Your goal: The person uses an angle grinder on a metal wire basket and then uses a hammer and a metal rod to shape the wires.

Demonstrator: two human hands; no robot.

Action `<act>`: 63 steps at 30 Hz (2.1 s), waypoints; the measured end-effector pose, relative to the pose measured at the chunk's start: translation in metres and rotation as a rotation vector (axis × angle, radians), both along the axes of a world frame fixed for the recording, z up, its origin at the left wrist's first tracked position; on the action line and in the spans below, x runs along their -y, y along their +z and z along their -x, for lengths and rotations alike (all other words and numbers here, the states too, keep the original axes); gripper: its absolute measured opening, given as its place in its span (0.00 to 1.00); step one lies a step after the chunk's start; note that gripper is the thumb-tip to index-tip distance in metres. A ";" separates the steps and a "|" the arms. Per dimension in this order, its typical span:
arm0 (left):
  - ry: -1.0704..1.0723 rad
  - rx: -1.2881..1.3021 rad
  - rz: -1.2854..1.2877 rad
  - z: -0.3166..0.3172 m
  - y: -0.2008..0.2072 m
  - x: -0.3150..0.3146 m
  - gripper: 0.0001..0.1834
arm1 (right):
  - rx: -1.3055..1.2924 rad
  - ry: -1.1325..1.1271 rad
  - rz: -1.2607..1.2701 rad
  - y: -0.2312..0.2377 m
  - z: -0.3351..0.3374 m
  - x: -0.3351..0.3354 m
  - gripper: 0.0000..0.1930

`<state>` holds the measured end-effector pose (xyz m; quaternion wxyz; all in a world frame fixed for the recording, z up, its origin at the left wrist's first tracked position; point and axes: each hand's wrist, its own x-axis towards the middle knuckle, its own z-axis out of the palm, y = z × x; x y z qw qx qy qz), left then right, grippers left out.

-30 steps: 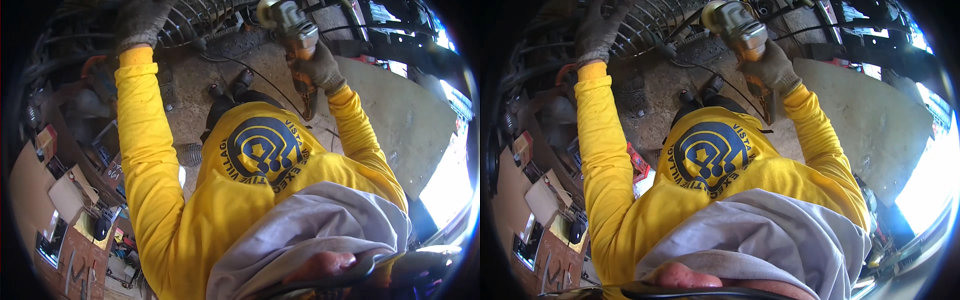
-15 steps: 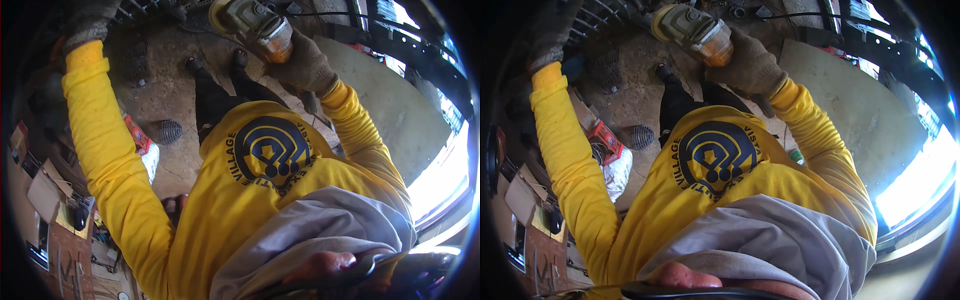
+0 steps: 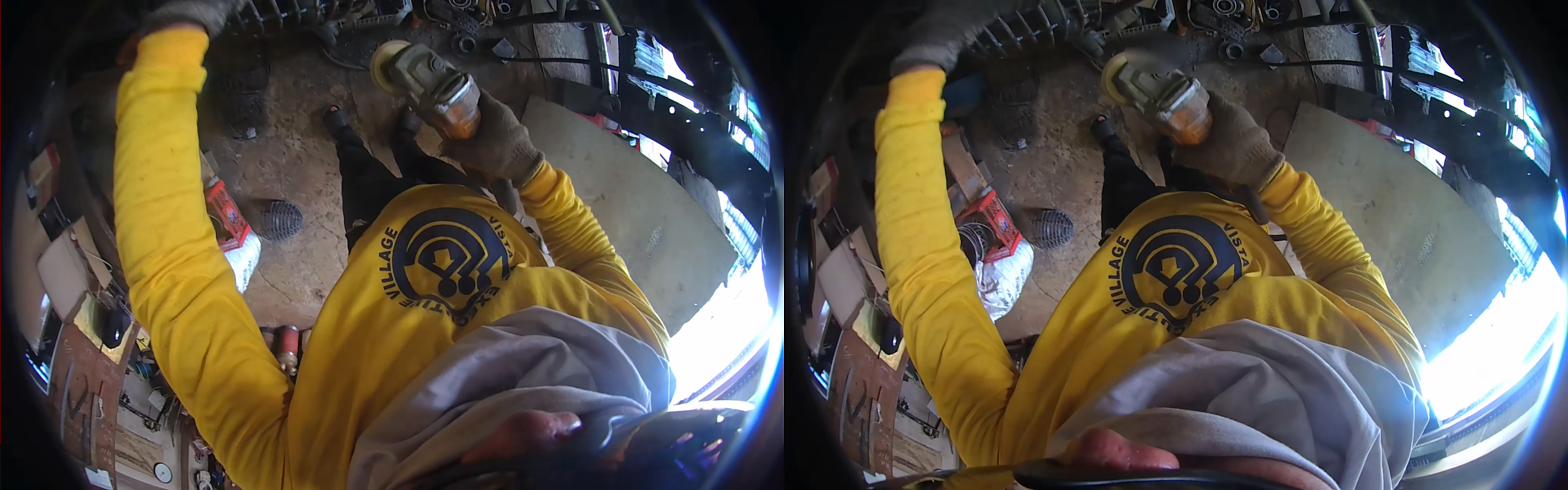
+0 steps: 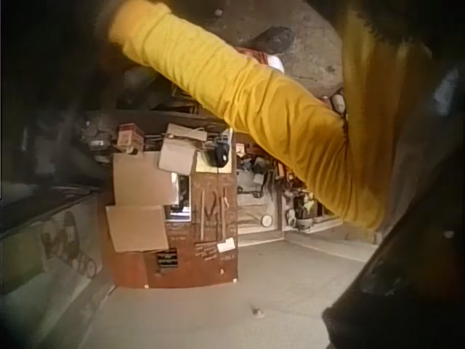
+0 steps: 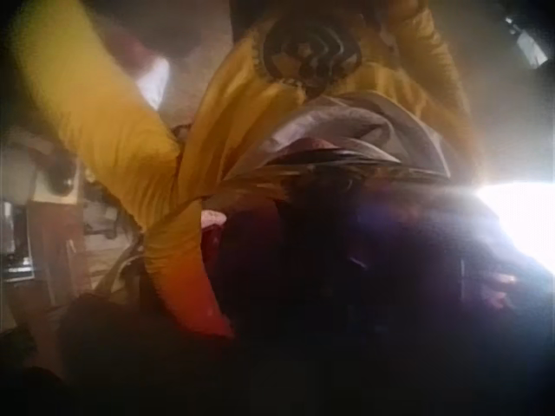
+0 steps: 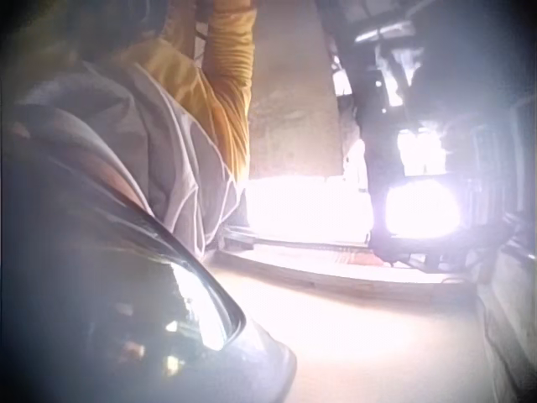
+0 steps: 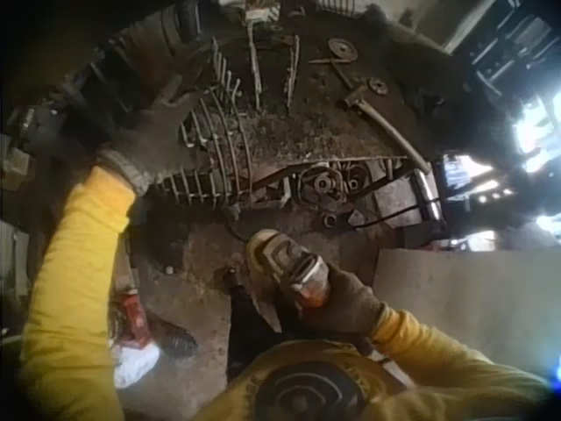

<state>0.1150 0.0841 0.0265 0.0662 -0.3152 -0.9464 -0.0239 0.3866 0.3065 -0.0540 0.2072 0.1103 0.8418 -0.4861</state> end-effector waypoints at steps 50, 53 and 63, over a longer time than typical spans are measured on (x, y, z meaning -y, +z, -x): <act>-0.736 0.019 0.364 0.131 0.075 -0.027 0.29 | -0.080 -0.441 0.002 0.006 -0.026 0.041 0.40; -0.734 -0.131 0.494 0.101 0.070 -0.050 0.31 | -0.080 -0.433 0.015 0.004 -0.028 0.042 0.40; -0.484 -0.035 0.726 0.067 0.096 -0.079 0.33 | 0.011 -0.343 -0.034 0.014 -0.020 0.032 0.40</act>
